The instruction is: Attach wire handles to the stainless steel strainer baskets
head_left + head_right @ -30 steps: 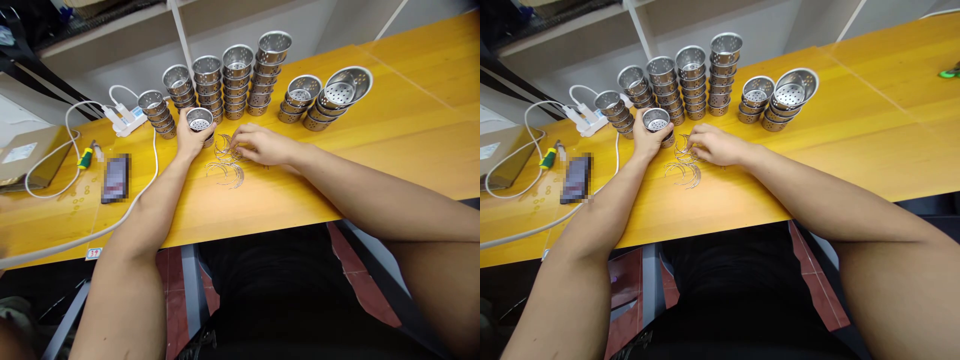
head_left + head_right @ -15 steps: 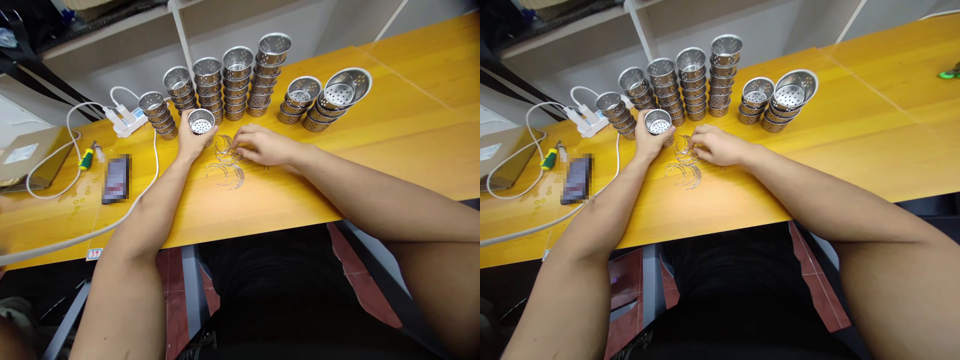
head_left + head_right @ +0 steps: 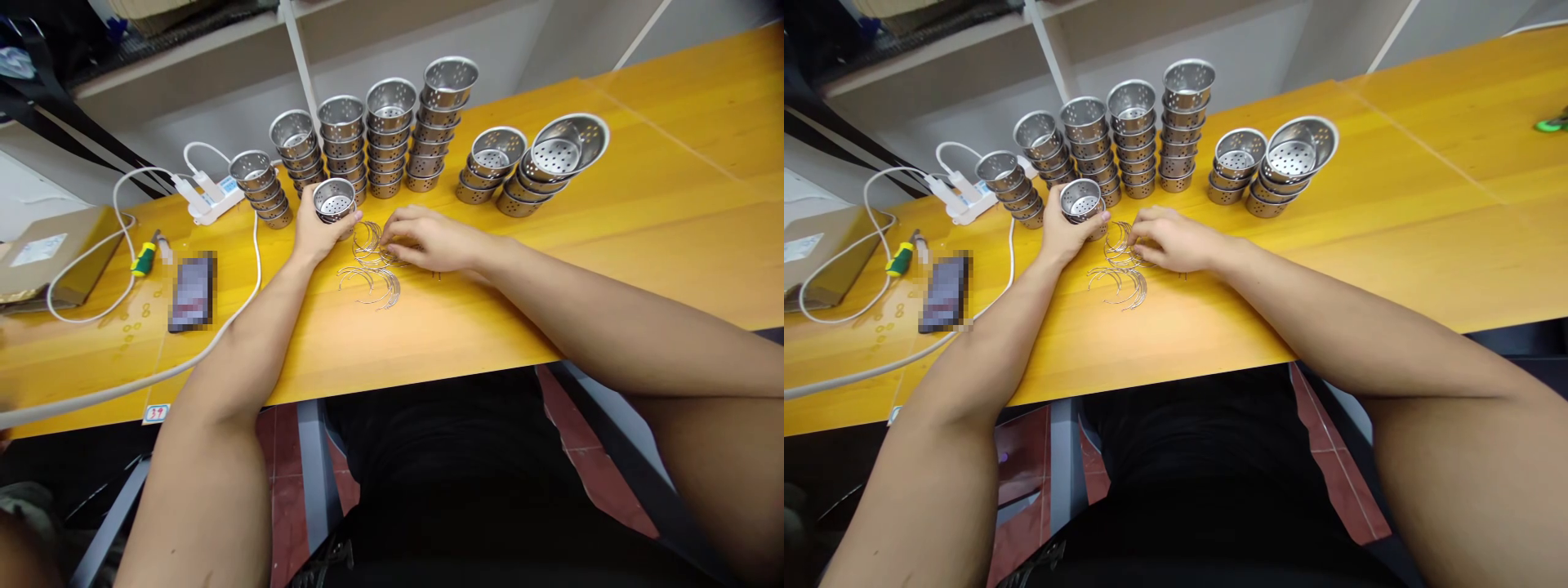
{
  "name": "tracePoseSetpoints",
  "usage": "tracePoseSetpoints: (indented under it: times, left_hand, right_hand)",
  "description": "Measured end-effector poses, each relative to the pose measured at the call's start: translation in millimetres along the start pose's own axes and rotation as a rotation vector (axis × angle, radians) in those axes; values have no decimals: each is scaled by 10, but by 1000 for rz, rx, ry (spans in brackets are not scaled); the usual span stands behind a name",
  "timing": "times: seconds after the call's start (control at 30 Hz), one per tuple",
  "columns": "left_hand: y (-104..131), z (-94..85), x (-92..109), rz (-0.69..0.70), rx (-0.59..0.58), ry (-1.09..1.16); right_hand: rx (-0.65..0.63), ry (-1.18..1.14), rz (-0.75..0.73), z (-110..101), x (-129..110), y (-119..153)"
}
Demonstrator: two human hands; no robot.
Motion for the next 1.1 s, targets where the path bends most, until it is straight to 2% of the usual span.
tracePoseSetpoints:
  times: [0.23,0.4,0.6,0.93,1.1]
  left_hand:
    - [22,-11,38,7,30,-20]
    - [23,-55,208,61,107,-57]
    - [33,-89,363,117,130,-70]
    - [28,-92,234,89,135,-102]
    - [-24,-120,142,170,171,-60]
  right_hand:
    - [-5,6,5,1,4,6]
    - [22,34,-3,-2,64,17]
    - [-79,73,-81,65,58,9]
    - [-55,54,-24,28,39,17]
    - [-36,67,-74,-9,49,21]
Point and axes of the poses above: each hand's wrist, its own y-axis away from the middle knuckle, its own z-axis out of the palm, x = y × z, the point moved 3 cm from there along -y, towards the middle knuckle, and after that the axes turned 2 degrees about -y, right-handed, at the moved point
